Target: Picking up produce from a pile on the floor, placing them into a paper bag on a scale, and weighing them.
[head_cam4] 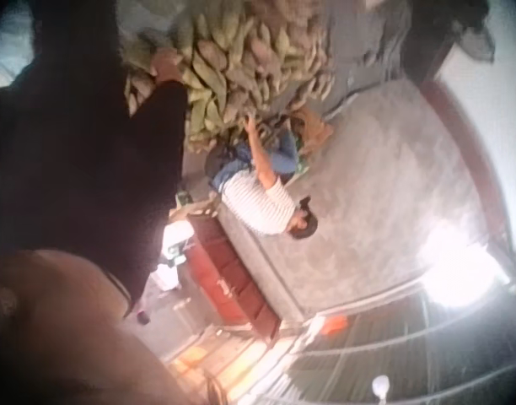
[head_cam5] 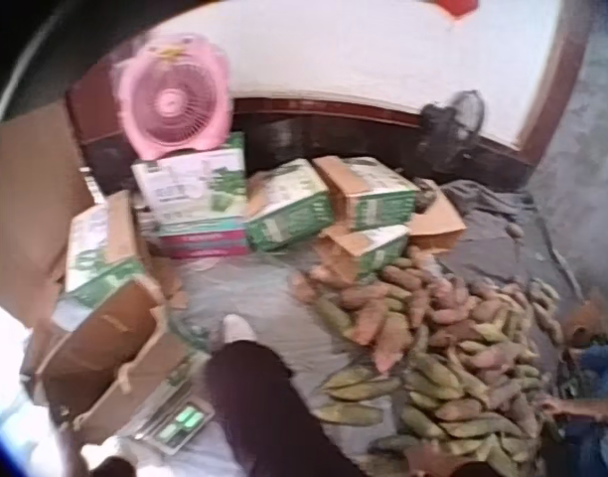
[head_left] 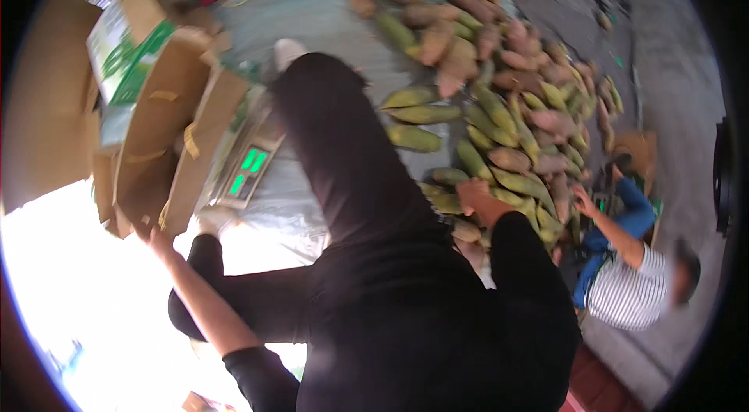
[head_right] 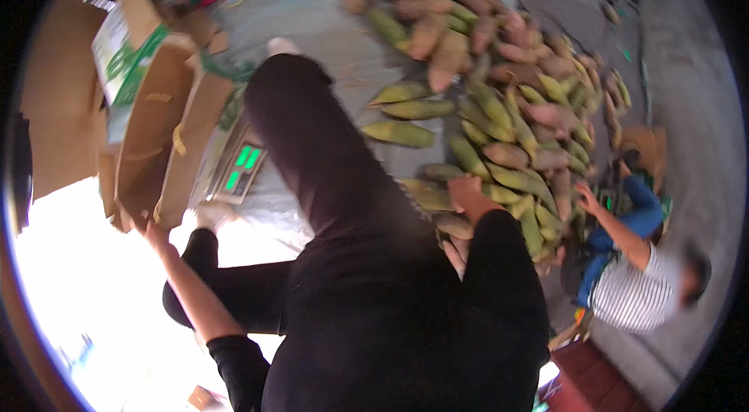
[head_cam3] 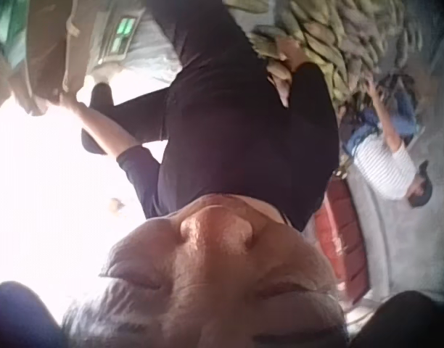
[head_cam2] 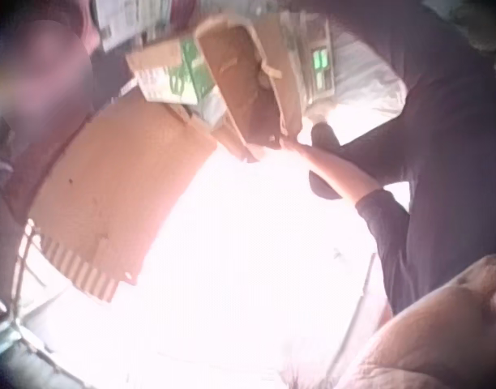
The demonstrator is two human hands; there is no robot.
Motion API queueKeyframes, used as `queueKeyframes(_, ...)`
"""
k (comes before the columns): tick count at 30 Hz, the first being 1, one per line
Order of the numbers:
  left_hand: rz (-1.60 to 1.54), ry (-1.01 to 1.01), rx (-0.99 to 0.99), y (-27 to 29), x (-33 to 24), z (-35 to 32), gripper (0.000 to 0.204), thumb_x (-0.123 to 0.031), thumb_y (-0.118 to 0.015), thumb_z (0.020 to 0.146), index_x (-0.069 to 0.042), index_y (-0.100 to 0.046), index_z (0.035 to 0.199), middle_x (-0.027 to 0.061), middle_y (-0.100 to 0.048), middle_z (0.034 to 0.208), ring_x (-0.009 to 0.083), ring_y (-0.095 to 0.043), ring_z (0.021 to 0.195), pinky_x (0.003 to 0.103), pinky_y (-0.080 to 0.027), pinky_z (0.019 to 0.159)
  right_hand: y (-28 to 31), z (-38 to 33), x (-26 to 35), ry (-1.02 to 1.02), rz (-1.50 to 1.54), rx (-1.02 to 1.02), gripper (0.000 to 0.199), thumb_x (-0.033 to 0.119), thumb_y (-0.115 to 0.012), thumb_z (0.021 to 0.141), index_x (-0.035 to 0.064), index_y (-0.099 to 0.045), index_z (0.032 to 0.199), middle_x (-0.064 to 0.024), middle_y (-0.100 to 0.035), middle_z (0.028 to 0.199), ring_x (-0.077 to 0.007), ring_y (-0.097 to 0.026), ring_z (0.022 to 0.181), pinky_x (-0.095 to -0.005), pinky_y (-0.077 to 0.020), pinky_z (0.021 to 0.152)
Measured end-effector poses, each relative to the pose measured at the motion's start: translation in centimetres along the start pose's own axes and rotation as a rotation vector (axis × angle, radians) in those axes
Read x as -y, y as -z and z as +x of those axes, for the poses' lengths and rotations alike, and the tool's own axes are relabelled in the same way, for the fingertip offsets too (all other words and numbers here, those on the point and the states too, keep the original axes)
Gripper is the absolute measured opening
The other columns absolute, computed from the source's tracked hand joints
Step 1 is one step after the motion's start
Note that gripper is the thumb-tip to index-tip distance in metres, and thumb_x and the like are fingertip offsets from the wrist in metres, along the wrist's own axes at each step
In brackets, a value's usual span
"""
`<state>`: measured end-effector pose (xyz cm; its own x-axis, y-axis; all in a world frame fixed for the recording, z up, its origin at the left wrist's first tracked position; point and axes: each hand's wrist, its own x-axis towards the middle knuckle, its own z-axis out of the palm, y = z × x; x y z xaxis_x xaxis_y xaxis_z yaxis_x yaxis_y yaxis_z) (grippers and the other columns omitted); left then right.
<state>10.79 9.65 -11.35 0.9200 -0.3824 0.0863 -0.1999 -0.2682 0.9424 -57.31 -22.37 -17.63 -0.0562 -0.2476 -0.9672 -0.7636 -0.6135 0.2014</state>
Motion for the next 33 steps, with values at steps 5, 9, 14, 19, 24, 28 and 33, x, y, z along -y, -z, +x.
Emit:
queueKeyframes(5,-0.308,0.065,-0.148,-5.0,-0.8,-2.4,0.064,0.009,-0.047,0.075,-0.013,-0.028,0.132,0.0088,-0.042,0.12,0.023,-0.044,0.112,0.034,-0.042,0.089,7.6,-1.2,-3.0,-0.025,0.067,-0.366,0.076,0.025,-0.076,0.06,0.0091,-0.04,0.124,-0.0098,-0.046,0.124,-0.0295,-0.044,0.114,-0.0433,-0.0439,0.085)
queueKeyframes(9,-0.092,0.255,-0.288,-6.7,-7.2,-4.5,0.069,0.008,-0.036,0.072,-0.01,-0.025,0.138,0.0127,-0.036,0.134,0.0248,-0.039,0.122,0.033,-0.034,0.098,17.1,-4.1,-1.9,0.106,0.342,-0.87,0.076,0.022,-0.076,0.054,0.0101,-0.042,0.12,-0.0122,-0.049,0.117,-0.0333,-0.044,0.111,-0.04,-0.0408,0.09)
queueKeyframes(14,0.099,0.231,-0.246,-6.6,-8.8,-4.9,0.07,0.009,-0.034,0.071,-0.009,-0.023,0.138,0.0133,-0.037,0.132,0.0249,-0.041,0.121,0.033,-0.038,0.096,29.6,-11.8,2.9,0.447,0.381,-1.337,0.066,0.016,-0.074,0.055,0.011,-0.048,0.114,-0.0087,-0.052,0.114,-0.032,-0.045,0.108,-0.0407,-0.0399,0.089)
queueKeyframes(19,0.106,0.261,-0.303,-6.9,-9.9,-5.3,0.072,0.008,-0.033,0.066,-0.009,-0.028,0.137,0.015,-0.042,0.13,0.027,-0.043,0.118,0.032,-0.035,0.098,37.1,-21.1,12.0,0.867,0.274,-1.568,0.058,0.015,-0.073,0.056,0.0112,-0.052,0.11,-0.0078,-0.055,0.107,-0.0311,-0.049,0.102,-0.0398,-0.0425,0.086)
queueKeyframes(24,-0.013,0.112,-0.246,-6.9,-7.0,-4.3,0.07,0.007,-0.035,0.065,-0.007,-0.033,0.134,0.0135,-0.045,0.126,0.0254,-0.047,0.112,0.03,-0.039,0.092,39.4,-24.9,22.0,1.141,0.125,-1.661,0.05,0.017,-0.073,0.057,0.0147,-0.057,0.105,-0.0062,-0.058,0.103,-0.0293,-0.053,0.099,-0.0436,-0.0469,0.079)
queueKeyframes(28,0.184,0.13,-0.252,-4.2,-4.4,-3.3,0.068,0.006,-0.036,0.064,-0.004,-0.035,0.131,0.0121,-0.049,0.116,0.0231,-0.051,0.105,0.028,-0.043,0.084,38.6,-26.7,28.9,1.084,-0.03,-1.488,0.046,0.015,-0.07,0.061,0.0164,-0.057,0.105,-0.0046,-0.057,0.104,-0.0269,-0.053,0.099,-0.0432,-0.0461,0.079)
queueKeyframes(33,0.035,0.153,-0.179,-6.2,-6.5,-3.9,0.066,0.008,-0.033,0.064,-0.008,-0.038,0.128,0.0118,-0.048,0.112,0.0242,-0.048,0.108,0.033,-0.041,0.09,38.7,-23.1,28.9,1.01,0.153,-1.403,0.039,0.016,-0.067,0.067,0.0149,-0.058,0.105,-0.0054,-0.058,0.104,-0.0265,-0.054,0.101,-0.041,-0.0457,0.081)
